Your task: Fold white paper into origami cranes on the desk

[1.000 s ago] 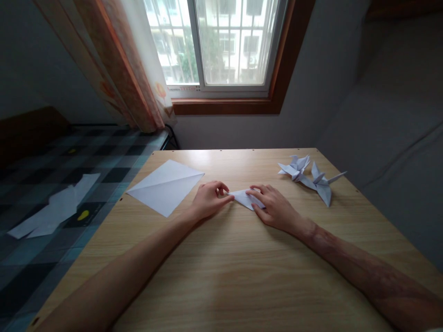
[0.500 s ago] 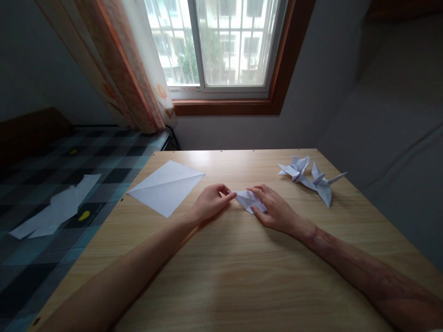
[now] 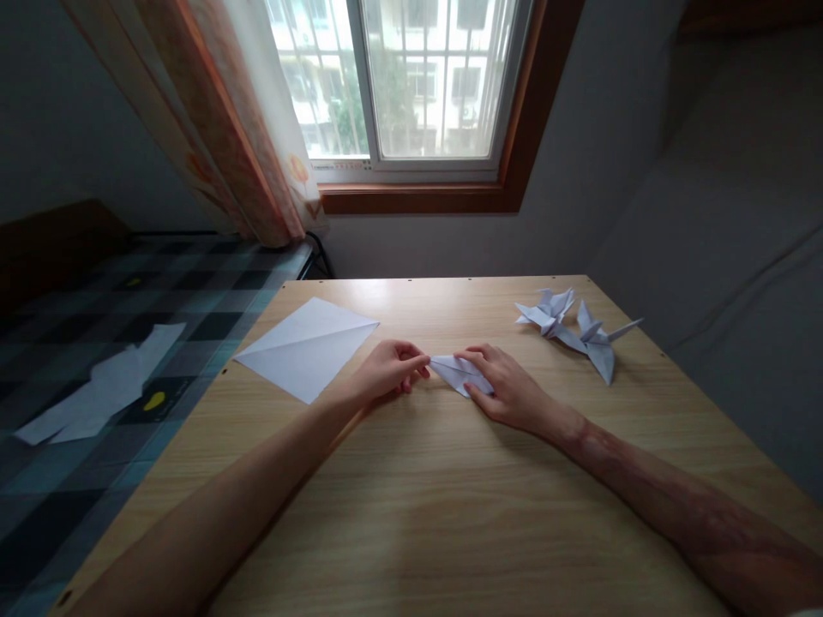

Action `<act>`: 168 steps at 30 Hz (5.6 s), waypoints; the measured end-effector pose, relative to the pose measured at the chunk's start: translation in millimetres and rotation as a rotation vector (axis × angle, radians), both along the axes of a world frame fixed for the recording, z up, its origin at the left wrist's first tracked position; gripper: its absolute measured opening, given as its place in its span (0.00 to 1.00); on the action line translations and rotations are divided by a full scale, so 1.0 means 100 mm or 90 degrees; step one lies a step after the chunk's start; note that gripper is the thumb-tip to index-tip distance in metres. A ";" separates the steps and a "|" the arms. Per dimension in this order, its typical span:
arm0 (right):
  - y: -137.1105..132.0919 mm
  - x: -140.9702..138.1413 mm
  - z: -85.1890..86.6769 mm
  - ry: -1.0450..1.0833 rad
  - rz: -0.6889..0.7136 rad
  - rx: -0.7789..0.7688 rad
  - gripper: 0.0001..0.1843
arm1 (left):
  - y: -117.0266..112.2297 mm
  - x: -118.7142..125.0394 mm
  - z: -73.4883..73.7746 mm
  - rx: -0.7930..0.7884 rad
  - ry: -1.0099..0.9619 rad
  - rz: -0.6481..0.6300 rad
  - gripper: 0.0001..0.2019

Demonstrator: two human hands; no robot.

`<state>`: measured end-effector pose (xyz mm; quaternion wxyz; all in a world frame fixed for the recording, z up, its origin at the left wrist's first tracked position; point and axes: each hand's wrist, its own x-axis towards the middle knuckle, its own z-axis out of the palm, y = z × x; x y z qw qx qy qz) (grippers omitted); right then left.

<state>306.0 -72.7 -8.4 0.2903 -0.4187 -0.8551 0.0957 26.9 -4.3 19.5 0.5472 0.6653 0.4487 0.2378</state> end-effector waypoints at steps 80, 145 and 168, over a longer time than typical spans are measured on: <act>0.00 0.05 -0.01 -0.136 0.064 0.041 0.35 | 0.12 -0.16 0.09 -0.044 -0.001 -0.050 0.26; -0.03 0.01 0.09 -0.158 0.098 0.041 0.31 | 0.14 -0.20 0.03 0.055 0.041 -0.057 0.25; 0.00 0.08 0.14 -0.090 0.141 0.001 0.32 | 0.00 -0.21 0.15 0.664 0.221 -0.364 0.11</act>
